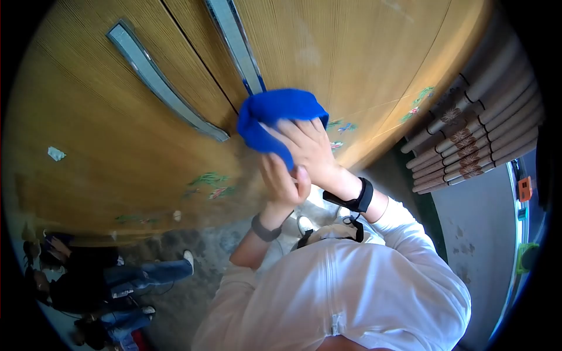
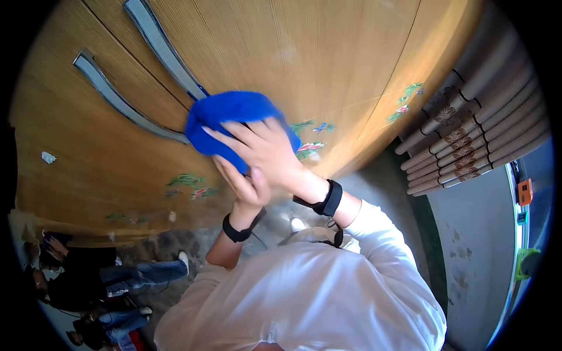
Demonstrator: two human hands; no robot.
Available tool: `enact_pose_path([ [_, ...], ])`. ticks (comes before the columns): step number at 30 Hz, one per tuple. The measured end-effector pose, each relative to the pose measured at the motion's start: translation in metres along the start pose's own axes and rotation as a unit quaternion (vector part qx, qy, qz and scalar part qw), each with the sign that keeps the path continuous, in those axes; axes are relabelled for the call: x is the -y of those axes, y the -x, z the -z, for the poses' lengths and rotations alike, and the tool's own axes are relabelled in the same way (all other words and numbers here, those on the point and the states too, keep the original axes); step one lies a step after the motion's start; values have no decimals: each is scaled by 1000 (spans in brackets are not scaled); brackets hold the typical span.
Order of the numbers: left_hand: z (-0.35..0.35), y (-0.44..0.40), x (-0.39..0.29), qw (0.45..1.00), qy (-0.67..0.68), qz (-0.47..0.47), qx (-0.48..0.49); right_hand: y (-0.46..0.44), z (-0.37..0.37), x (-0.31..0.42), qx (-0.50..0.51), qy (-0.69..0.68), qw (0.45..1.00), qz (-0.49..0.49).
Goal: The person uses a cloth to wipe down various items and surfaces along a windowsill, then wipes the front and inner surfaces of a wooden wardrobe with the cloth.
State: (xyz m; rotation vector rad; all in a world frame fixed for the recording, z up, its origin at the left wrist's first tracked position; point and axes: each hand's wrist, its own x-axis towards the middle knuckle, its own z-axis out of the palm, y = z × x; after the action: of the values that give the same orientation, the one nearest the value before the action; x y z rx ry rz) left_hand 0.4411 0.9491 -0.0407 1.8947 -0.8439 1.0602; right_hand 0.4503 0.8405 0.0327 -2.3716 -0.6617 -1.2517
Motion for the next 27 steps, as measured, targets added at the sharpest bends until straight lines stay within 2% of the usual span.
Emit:
enact_pose_path([
  [3,2,-15,4,999,7,29,-10,-1,-5,6,-1,-25,999,-23],
  [4,2,-10,7,998,32,39,35,8,-10,4,9,-40,999,-33],
  [9,-8,22,22,997,63,23,30,37,-27,2,36,-47,997,-45],
  [12,10,-11,18,998,59,-6,22,13,-15,10,16,-67,996,-59],
  [15,13,-34,16,997,76,-20,-1,-9,-10,14,-50,-61,996,-38],
  [17,9,-32,14,997,75,-8,-8,0,-17,8,-43,-62,997,-28],
  [20,-5,6,19,988,116,98,33,21,-21,5,5,-86,995,-52],
  [22,-5,3,23,993,104,53,14,24,-23,11,16,-96,992,-86],
  [25,11,-15,21,998,57,11,-11,10,-26,20,-73,-111,987,-93],
  [26,21,-27,21,999,31,5,-11,19,-36,6,-45,-36,997,-44],
  [27,33,-39,20,1000,3,1,-11,19,-34,2,-21,-47,998,-43],
])
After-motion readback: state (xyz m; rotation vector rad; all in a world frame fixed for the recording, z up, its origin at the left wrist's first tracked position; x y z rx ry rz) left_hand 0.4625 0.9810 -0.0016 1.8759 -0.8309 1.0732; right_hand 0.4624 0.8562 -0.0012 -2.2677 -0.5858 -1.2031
